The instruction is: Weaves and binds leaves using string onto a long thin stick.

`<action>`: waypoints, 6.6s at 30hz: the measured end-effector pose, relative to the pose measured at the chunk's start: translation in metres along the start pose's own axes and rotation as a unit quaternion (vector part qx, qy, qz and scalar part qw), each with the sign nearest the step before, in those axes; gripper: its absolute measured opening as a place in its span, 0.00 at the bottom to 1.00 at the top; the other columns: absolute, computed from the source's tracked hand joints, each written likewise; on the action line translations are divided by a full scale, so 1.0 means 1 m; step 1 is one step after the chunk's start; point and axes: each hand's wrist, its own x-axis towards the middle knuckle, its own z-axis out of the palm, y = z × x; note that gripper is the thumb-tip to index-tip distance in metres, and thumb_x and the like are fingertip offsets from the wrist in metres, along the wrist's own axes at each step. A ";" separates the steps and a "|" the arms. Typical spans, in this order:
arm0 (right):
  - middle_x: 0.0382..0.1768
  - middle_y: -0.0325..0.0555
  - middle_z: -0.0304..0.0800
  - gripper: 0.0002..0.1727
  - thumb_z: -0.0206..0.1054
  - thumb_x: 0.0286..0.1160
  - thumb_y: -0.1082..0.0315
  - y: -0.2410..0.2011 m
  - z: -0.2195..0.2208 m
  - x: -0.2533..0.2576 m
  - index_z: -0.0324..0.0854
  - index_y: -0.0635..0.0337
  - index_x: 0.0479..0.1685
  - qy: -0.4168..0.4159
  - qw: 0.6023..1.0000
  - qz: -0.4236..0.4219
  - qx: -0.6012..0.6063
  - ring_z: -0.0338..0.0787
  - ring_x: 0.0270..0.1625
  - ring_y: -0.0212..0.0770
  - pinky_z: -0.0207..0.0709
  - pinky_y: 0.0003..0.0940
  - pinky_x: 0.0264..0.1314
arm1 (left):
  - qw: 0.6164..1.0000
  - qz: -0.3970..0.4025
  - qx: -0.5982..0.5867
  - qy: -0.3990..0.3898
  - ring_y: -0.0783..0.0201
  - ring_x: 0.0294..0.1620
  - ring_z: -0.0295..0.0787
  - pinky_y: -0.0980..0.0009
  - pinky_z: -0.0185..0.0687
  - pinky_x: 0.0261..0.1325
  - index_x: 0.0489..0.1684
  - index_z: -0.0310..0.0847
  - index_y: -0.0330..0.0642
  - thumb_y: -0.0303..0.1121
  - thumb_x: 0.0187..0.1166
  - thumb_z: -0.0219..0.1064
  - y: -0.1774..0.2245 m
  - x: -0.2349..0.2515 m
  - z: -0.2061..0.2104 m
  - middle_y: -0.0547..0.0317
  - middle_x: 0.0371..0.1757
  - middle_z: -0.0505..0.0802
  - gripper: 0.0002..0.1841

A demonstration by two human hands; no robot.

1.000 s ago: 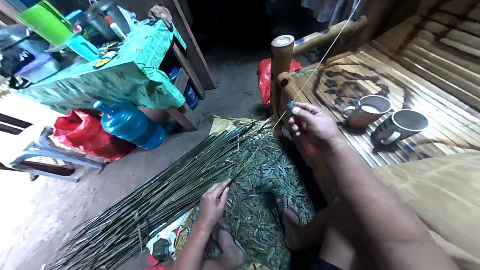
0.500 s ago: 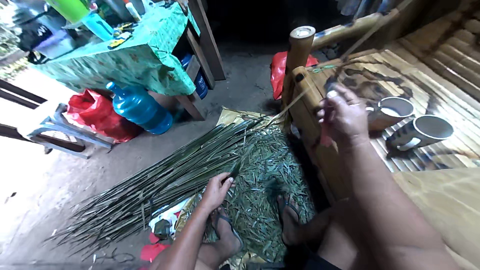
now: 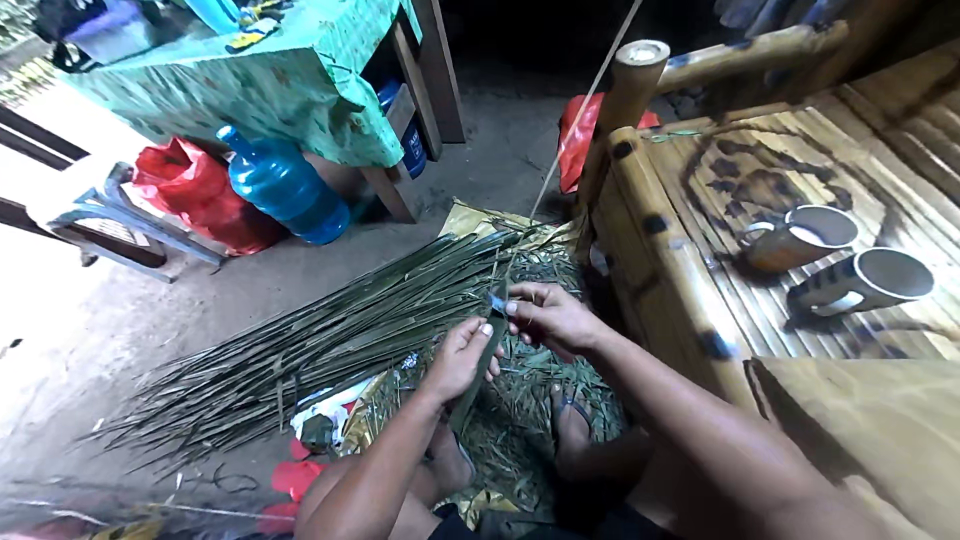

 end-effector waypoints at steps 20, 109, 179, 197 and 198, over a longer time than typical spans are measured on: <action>0.26 0.37 0.90 0.11 0.61 0.85 0.63 -0.023 -0.028 -0.016 0.86 0.57 0.39 -0.017 0.979 -0.190 -0.072 0.85 0.24 0.27 0.82 0.23 0.26 | 0.959 -0.038 -0.245 -0.135 0.78 0.14 0.72 0.83 0.70 0.18 0.42 0.78 0.44 0.37 0.92 0.49 0.009 -0.026 0.004 0.69 0.22 0.79 0.13; 0.28 0.42 0.88 0.12 0.60 0.87 0.64 -0.034 -0.045 -0.019 0.84 0.61 0.55 0.104 0.989 -0.093 -0.054 0.85 0.23 0.32 0.83 0.28 0.25 | 0.998 0.015 0.035 -0.047 0.70 0.18 0.84 0.76 0.83 0.22 0.56 0.79 0.36 0.33 0.94 0.48 0.001 -0.031 0.006 0.61 0.31 0.91 0.14; 0.26 0.40 0.91 0.12 0.64 0.84 0.65 -0.017 -0.021 -0.014 0.88 0.65 0.41 -0.072 0.970 -0.153 -0.177 0.85 0.22 0.28 0.81 0.23 0.25 | 0.994 0.104 0.023 0.006 0.74 0.13 0.76 0.80 0.75 0.16 0.43 0.79 0.39 0.32 0.91 0.52 0.013 -0.033 0.003 0.68 0.20 0.84 0.11; 0.26 0.42 0.90 0.11 0.62 0.85 0.66 -0.026 -0.030 -0.020 0.87 0.64 0.46 0.029 0.982 -0.159 -0.097 0.84 0.21 0.30 0.82 0.25 0.24 | 0.980 0.158 0.116 0.022 0.75 0.19 0.82 0.78 0.83 0.23 0.52 0.81 0.34 0.28 0.87 0.55 -0.006 -0.027 0.009 0.66 0.28 0.89 0.10; 0.26 0.41 0.90 0.11 0.62 0.84 0.66 -0.029 -0.034 -0.021 0.87 0.63 0.47 0.052 0.981 -0.163 -0.096 0.84 0.21 0.30 0.81 0.25 0.24 | 0.979 0.163 0.120 0.022 0.75 0.19 0.83 0.78 0.84 0.24 0.51 0.82 0.34 0.28 0.87 0.55 -0.007 -0.028 0.009 0.66 0.29 0.90 0.10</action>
